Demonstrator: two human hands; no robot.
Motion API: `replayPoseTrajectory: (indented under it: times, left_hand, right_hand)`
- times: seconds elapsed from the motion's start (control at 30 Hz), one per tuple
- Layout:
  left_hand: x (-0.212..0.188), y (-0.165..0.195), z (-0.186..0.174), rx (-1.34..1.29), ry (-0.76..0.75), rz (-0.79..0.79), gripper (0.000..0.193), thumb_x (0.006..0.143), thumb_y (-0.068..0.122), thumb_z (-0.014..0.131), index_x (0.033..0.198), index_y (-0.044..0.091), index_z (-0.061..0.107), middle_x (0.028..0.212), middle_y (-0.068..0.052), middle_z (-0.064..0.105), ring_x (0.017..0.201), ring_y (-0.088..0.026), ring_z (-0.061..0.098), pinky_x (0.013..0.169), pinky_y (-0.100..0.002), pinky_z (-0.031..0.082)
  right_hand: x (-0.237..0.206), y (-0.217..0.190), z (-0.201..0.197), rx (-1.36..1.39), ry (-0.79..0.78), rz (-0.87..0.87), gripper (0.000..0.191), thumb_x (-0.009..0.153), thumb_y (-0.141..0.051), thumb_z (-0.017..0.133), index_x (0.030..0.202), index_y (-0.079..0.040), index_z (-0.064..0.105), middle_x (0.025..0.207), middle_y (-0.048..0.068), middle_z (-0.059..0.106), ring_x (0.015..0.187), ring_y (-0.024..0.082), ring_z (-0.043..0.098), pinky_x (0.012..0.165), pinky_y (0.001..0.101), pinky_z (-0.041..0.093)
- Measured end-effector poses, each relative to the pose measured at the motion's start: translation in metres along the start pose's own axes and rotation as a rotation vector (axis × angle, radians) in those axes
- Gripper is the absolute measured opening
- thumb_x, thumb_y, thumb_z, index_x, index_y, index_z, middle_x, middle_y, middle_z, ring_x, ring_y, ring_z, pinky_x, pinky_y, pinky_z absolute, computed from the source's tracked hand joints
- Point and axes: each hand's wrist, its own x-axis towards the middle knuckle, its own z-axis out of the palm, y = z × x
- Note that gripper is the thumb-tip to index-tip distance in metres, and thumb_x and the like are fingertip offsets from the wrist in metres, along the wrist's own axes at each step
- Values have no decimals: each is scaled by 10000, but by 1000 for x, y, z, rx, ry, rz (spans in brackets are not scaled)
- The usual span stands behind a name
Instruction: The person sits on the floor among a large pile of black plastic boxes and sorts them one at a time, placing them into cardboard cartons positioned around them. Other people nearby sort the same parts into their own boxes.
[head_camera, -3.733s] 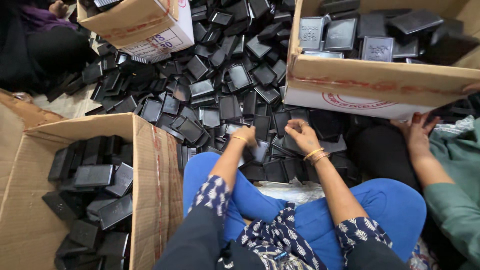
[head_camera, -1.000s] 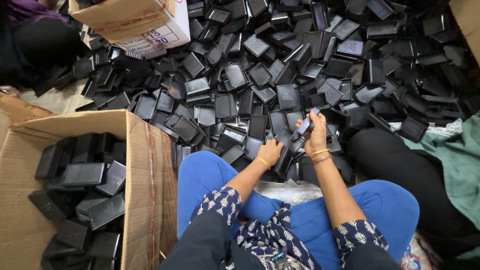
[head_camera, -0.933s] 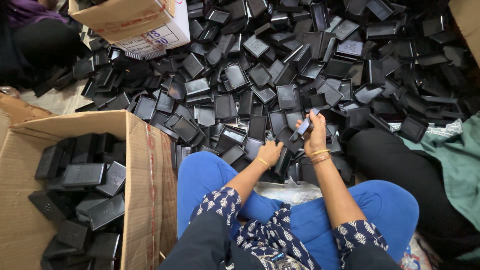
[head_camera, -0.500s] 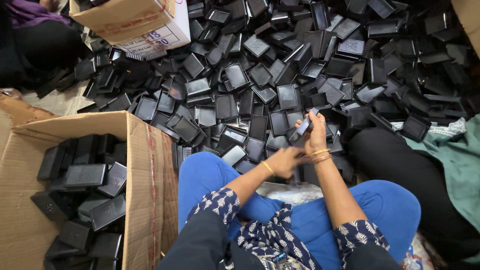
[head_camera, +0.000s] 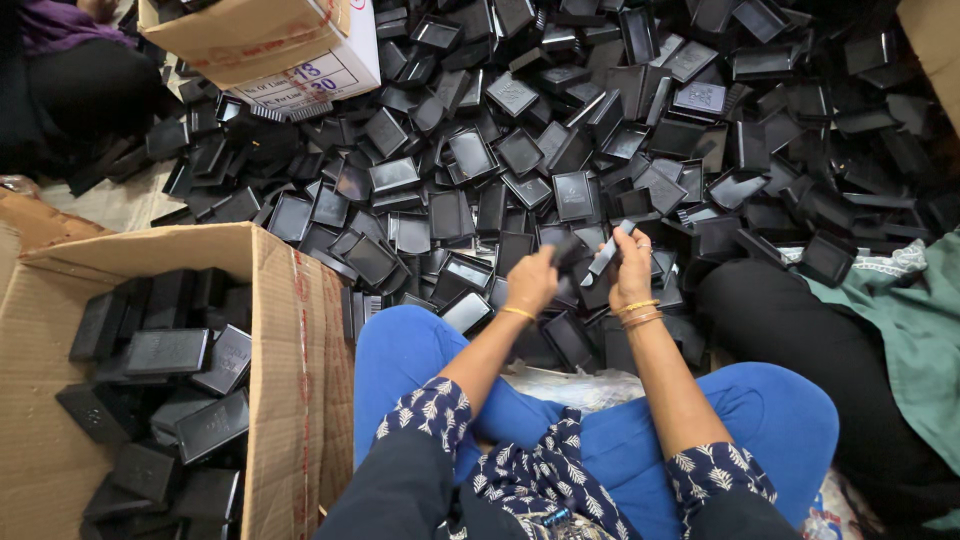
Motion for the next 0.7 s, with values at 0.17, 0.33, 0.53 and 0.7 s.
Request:
replayPoseTrajectory:
  times: [0.17, 0.33, 0.53, 0.7]
  left_hand:
    - [15, 0, -21, -252, 407, -70, 651, 801, 103, 660, 1413, 9, 463, 1273, -292, 559, 1168, -495, 529, 1003, -536, 438]
    - [-5, 18, -10, -52, 247, 394, 695, 730, 130, 709, 1391, 30, 518, 1444, -214, 507, 1378, -432, 474, 1167, -502, 380]
    - [-47, 43, 45, 134, -350, 765, 708, 780, 483, 743, 1393, 169, 579, 1460, -113, 536, 1433, -374, 442, 1159, -637, 321]
    - [-62, 55, 65, 271, -667, 862, 720, 792, 568, 704, 1414, 239, 549, 1496, -62, 491, 1467, -316, 366, 1166, -756, 199]
  right_hand:
    - [1, -3, 4, 51, 17, -32, 316, 960, -191, 717, 1198, -114, 525, 941, 5, 625, 838, 110, 612, 751, 271, 530]
    - [-2, -6, 8, 36, 6, 0, 311, 955, -195, 704, 1207, -115, 539, 984, 7, 623, 856, 103, 607, 763, 264, 528]
    - [4, -5, 2, -158, 42, -208, 335, 913, -106, 725, 1212, -74, 580, 1159, 44, 620, 1003, 115, 612, 892, 267, 535]
    - [-7, 7, -1, -952, -67, -626, 461, 890, -162, 775, 1282, -17, 579, 1207, 152, 599, 1123, 249, 612, 992, 372, 501]
